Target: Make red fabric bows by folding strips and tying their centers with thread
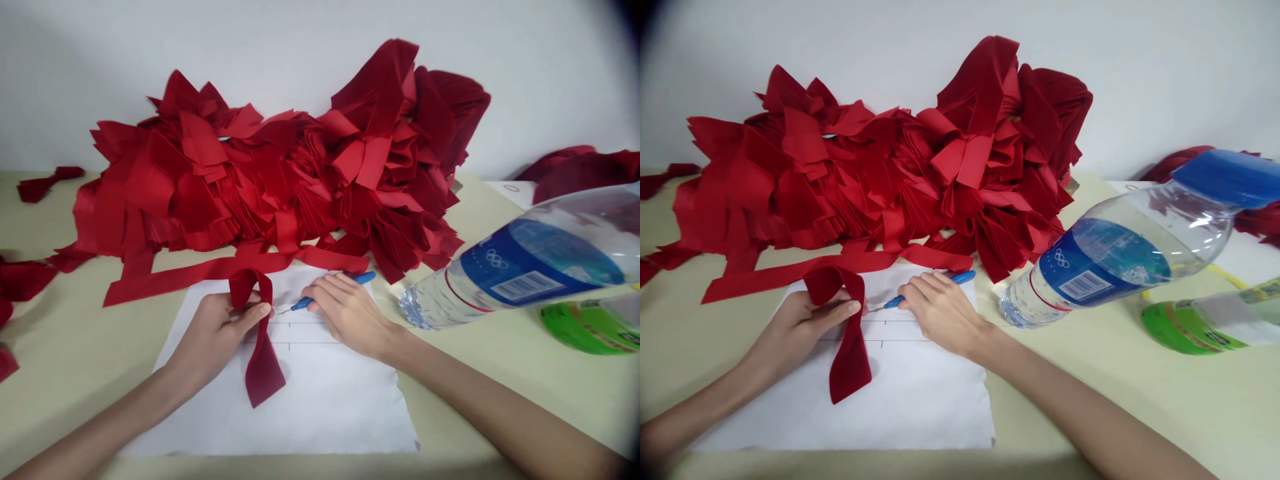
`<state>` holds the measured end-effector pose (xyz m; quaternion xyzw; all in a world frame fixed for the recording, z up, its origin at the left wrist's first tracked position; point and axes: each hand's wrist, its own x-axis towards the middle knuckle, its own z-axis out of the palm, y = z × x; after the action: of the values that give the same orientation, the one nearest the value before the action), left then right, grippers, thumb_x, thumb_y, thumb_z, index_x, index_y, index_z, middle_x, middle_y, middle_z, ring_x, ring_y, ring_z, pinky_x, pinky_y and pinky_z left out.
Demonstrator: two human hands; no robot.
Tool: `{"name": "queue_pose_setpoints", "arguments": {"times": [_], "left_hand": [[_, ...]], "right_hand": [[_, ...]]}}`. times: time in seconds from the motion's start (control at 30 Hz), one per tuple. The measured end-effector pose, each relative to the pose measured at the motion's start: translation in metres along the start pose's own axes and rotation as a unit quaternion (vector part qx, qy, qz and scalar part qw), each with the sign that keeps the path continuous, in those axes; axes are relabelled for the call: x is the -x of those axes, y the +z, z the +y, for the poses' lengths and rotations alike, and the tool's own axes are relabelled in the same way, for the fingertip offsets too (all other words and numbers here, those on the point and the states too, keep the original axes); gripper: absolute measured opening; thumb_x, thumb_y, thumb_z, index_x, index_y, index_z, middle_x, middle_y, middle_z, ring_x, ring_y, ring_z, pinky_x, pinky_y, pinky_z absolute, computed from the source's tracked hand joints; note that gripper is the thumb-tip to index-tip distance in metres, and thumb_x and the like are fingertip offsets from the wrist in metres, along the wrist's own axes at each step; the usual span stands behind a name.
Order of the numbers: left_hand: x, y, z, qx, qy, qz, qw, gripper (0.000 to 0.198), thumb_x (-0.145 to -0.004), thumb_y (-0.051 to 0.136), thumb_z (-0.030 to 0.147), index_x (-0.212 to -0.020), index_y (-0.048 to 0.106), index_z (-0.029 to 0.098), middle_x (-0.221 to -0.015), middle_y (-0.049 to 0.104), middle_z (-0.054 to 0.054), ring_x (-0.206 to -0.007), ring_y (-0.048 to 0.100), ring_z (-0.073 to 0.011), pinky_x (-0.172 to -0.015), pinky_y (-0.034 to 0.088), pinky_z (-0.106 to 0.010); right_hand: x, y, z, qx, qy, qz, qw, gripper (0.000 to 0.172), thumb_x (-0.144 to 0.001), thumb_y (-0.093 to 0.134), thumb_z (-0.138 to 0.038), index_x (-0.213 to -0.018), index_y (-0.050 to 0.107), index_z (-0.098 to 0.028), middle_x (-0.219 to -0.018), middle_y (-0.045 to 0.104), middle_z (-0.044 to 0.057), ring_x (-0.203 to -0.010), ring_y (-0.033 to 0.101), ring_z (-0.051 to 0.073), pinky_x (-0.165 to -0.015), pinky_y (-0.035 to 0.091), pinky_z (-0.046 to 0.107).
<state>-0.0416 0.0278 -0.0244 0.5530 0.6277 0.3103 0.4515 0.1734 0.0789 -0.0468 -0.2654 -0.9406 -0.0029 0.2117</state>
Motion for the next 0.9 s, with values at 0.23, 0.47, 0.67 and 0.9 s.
{"name": "queue_pose_setpoints", "arguments": {"times": [0.23, 0.47, 0.67, 0.9], "left_hand": [[0.001, 0.000, 0.002, 0.036, -0.018, -0.018, 0.999, 0.026, -0.076, 0.060, 0.039, -0.059, 0.055, 0.020, -0.062, 0.054, 0.001, -0.062, 0.049, -0.0184, -0.061, 0.034, -0.029], [0.004, 0.010, 0.006, 0.054, -0.026, -0.029, 0.998, 0.026, -0.076, 0.059, 0.038, -0.059, 0.059, 0.019, -0.061, 0.055, 0.000, -0.061, 0.047, -0.0171, -0.057, 0.031, -0.028], [-0.001, 0.010, 0.009, 0.084, -0.069, 0.010, 0.994, 0.022, -0.072, 0.065, 0.035, -0.061, 0.063, 0.017, -0.058, 0.057, -0.001, -0.066, 0.055, -0.0207, -0.060, 0.037, -0.030], [0.002, 0.003, 0.015, 0.279, -0.071, -0.162, 0.944, 0.014, -0.081, 0.061, 0.032, -0.078, 0.066, 0.019, -0.081, 0.067, -0.004, -0.081, 0.059, -0.0189, -0.076, 0.044, -0.030]], "right_hand": [[-0.001, -0.003, -0.002, -0.016, 0.004, -0.017, 1.000, 0.037, -0.095, 0.038, -0.043, -0.094, 0.059, -0.013, -0.082, 0.063, 0.006, -0.077, 0.057, 0.019, -0.070, 0.040, 0.031], [0.002, -0.006, -0.001, -0.029, -0.009, 0.047, 0.998, 0.029, -0.096, 0.039, -0.036, -0.090, 0.058, -0.015, -0.076, 0.064, 0.003, -0.069, 0.056, 0.015, -0.065, 0.038, 0.028], [0.007, -0.014, -0.004, -0.107, 0.029, 0.117, 0.987, 0.026, -0.097, 0.038, -0.030, -0.085, 0.056, -0.017, -0.073, 0.063, 0.003, -0.063, 0.052, 0.014, -0.062, 0.038, 0.028], [0.004, -0.002, 0.014, -0.008, 0.202, 0.078, 0.976, 0.025, -0.091, 0.050, -0.032, -0.106, 0.059, -0.014, -0.099, 0.064, 0.011, -0.089, 0.053, 0.025, -0.081, 0.042, 0.041]]}}
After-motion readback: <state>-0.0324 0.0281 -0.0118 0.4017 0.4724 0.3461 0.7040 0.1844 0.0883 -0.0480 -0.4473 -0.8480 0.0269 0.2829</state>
